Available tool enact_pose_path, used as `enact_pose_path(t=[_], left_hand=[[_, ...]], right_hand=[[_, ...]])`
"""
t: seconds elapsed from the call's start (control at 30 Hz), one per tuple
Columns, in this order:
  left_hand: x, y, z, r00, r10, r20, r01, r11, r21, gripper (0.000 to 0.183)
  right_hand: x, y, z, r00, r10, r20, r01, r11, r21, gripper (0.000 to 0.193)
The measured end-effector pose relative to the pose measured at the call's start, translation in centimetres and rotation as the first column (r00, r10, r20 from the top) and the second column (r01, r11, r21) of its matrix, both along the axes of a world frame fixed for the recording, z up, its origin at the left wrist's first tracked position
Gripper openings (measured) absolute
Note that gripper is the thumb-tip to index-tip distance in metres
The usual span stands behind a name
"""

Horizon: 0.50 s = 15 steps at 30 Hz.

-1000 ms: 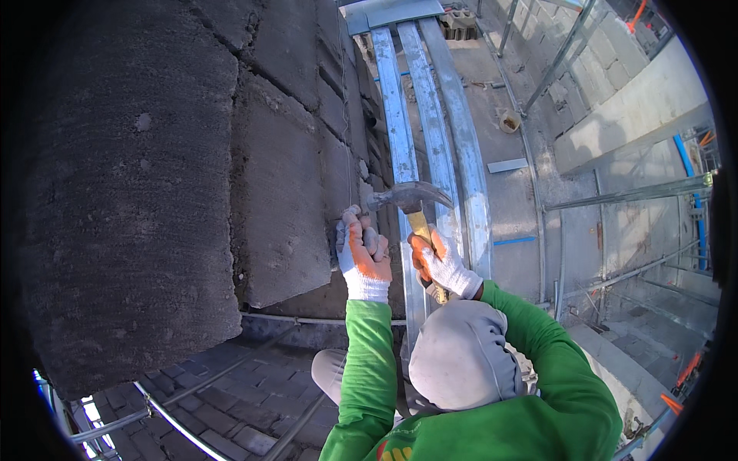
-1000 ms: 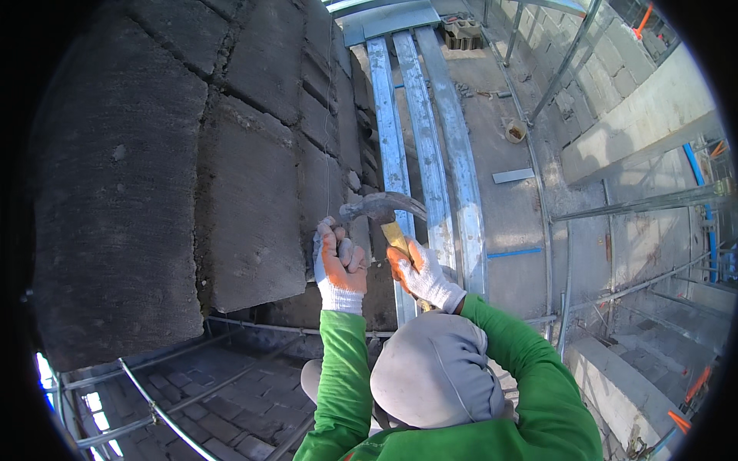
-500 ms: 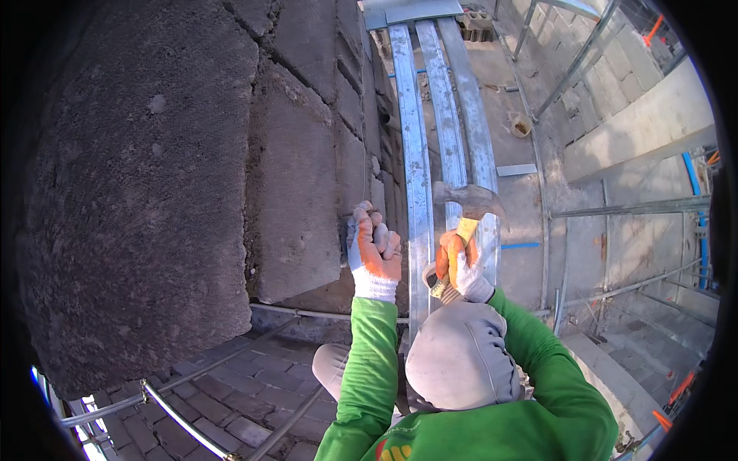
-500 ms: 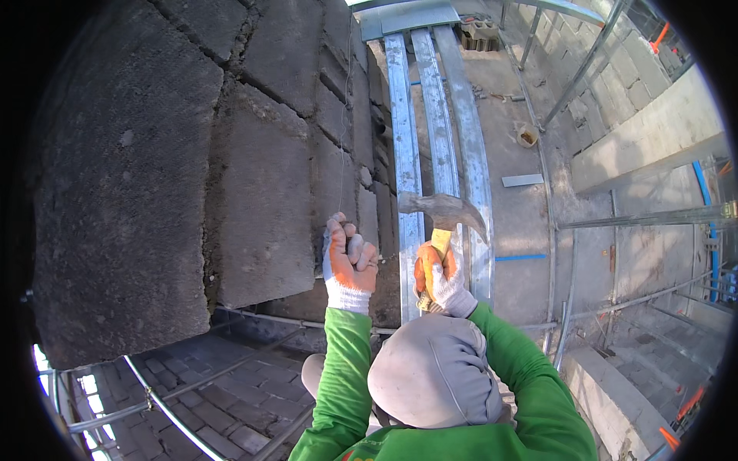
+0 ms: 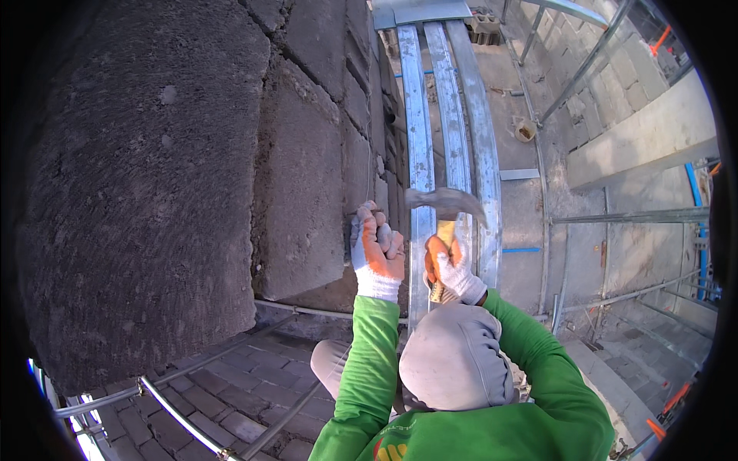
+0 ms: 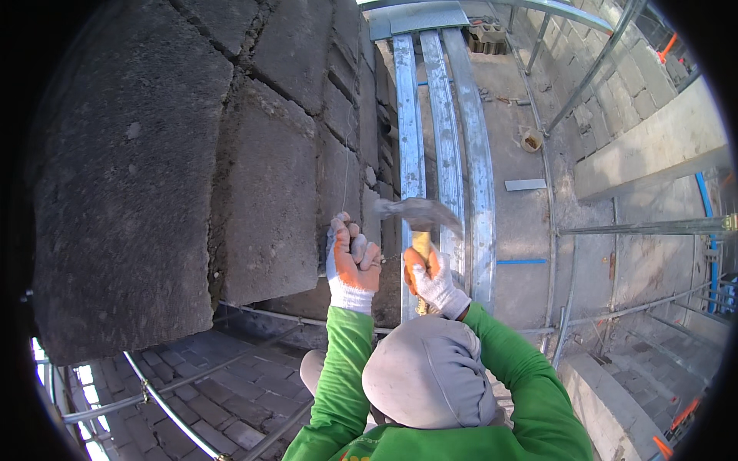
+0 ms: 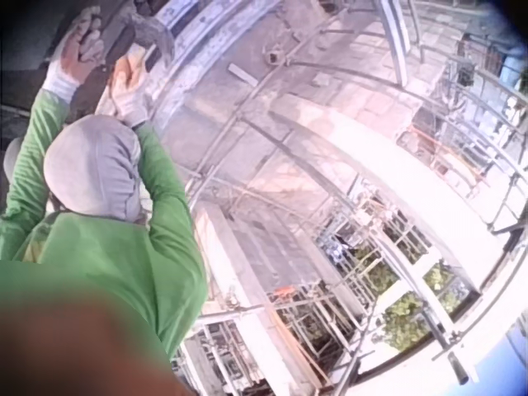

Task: The person lays concrete blocks on a wall, applies mortar with a trowel, and uses a hammer to tap blocks into alignment. The person also uses a string line to check alignment and adjusts blocks as needed.

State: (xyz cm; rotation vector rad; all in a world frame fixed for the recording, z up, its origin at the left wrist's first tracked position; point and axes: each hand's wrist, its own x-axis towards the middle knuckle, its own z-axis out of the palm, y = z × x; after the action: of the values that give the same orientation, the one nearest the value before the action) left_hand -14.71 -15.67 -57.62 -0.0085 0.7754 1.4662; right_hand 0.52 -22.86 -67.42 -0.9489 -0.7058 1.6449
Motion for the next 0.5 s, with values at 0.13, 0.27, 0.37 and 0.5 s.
enact_pose_path(t=[0.13,0.27,0.37,0.5], left_hand=[[0.15,0.25,0.28,1.000,-0.004,-0.017,0.004,1.000,-0.009,0.020],[0.16,0.21,0.11,0.999,0.022,-0.034,-0.023,0.999,-0.023,0.020],[0.09,0.16,-0.15,0.999,0.024,0.025,-0.023,0.999,-0.041,0.020],[-0.02,0.27,-0.20,1.000,0.019,-0.017,-0.019,1.000,-0.024,0.019]], right_hand=[[0.06,0.12,-0.37,0.992,0.090,0.086,-0.079,0.989,-0.122,0.038],[0.26,0.04,-0.85,0.970,-0.121,-0.212,0.161,0.970,0.185,0.034],[0.29,-0.05,-0.66,0.955,0.205,0.215,-0.200,0.979,-0.043,0.033],[-0.06,0.12,-0.22,0.975,-0.088,-0.206,0.076,0.995,-0.069,0.034]])
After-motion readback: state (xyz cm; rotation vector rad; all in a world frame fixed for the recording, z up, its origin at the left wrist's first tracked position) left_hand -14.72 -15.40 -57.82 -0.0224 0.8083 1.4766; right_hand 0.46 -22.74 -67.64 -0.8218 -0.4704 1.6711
